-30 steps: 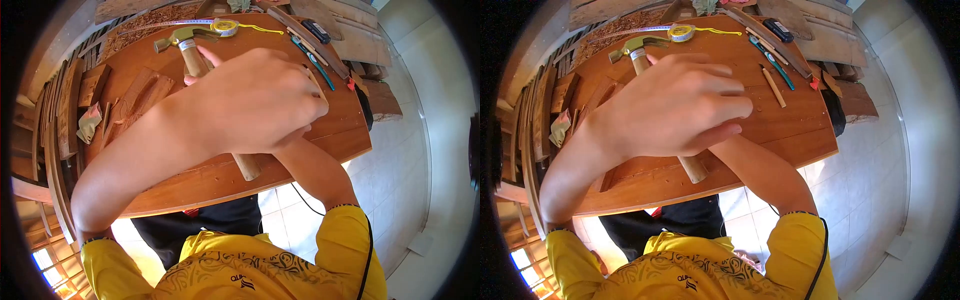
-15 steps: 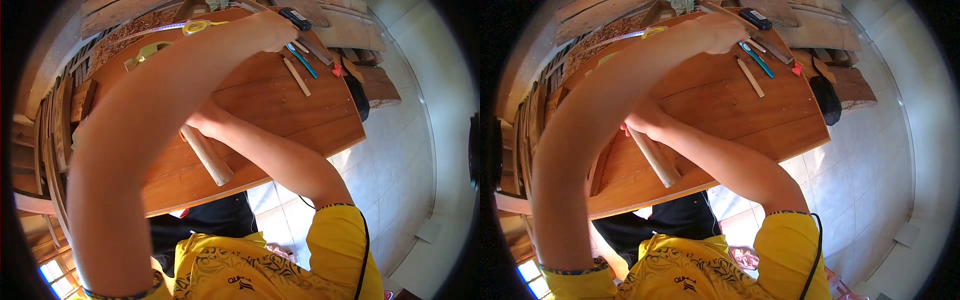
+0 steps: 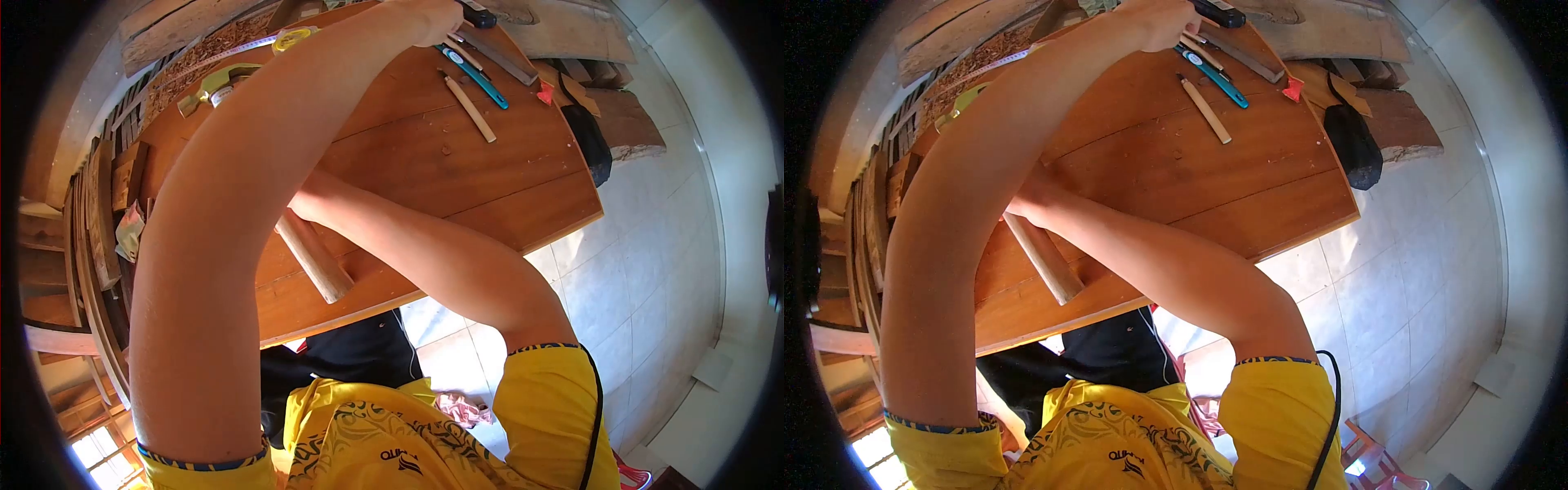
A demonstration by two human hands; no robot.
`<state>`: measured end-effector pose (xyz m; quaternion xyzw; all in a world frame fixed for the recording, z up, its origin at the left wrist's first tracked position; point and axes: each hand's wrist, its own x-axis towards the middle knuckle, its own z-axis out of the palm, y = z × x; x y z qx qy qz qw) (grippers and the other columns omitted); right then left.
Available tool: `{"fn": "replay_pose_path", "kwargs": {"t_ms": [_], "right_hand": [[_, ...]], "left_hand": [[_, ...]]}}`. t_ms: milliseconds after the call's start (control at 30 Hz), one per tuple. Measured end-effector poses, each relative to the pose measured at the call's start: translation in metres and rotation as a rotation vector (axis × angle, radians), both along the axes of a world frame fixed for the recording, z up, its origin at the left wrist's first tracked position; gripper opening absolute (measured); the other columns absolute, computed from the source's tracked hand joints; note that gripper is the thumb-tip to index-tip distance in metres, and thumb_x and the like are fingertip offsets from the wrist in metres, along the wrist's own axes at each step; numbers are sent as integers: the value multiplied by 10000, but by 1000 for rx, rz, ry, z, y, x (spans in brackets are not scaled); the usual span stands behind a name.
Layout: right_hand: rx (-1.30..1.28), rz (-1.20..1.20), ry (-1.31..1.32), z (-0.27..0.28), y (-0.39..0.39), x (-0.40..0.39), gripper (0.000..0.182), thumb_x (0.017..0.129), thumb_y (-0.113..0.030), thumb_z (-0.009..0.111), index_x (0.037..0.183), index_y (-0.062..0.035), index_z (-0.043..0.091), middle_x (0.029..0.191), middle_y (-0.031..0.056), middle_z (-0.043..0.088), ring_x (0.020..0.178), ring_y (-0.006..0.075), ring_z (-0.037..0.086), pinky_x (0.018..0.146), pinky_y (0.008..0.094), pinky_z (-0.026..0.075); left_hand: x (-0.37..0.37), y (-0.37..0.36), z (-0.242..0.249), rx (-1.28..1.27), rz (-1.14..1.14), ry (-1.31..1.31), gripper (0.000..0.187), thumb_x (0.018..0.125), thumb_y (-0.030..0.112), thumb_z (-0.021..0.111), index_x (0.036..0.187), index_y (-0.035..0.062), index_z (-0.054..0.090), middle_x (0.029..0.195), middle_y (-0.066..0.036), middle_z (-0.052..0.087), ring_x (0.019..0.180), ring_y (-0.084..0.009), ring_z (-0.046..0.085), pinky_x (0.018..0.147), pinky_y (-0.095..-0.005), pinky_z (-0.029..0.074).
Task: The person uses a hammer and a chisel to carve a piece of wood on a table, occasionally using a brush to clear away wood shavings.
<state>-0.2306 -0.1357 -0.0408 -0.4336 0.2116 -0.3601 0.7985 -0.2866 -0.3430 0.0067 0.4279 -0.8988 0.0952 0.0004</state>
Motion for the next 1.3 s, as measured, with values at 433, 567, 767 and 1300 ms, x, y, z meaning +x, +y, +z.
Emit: {"fn": "replay_pose_path", "kwargs": {"t_ms": [433, 567, 767, 1300], "right_hand": [[-18, 13, 20, -3, -1, 2, 155, 1020, -178, 647, 1030, -24, 634, 880, 116, 680, 647, 172, 640, 528, 356, 531], [-27, 13, 30, -2, -1, 2, 161, 1021, -183, 646, 1036, -23, 633, 877, 116, 679, 645, 171, 640, 525, 354, 530], [-43, 9, 59, 0, -1, 2, 170, 1023, -190, 644, 1045, -22, 630, 872, 117, 678, 642, 169, 639, 519, 353, 529], [1, -96, 250, 10, -10, 3, 229, 1054, -281, 567, 1049, -52, 571, 867, 53, 579, 611, 136, 565, 494, 308, 470]], "left_hand": [[10, -17, -12, -31, -52, 18, 156, 881, 123, 668, 993, 128, 776, 1053, -129, 774, 1035, -344, 736, 859, -485, 576], [8, -25, -8, -3, -106, -30, 127, 865, 152, 685, 951, 141, 777, 1007, -123, 777, 1022, -351, 736, 850, -490, 572], [9, -35, -12, 18, -217, 64, 177, 907, 166, 668, 1048, 139, 773, 990, -138, 783, 974, -342, 741, 839, -448, 578], [148, 218, 103, 58, -269, 715, 305, 997, 231, 592, 1273, 116, 649, 1024, -150, 752, 973, -342, 730, 832, -491, 578]]}}
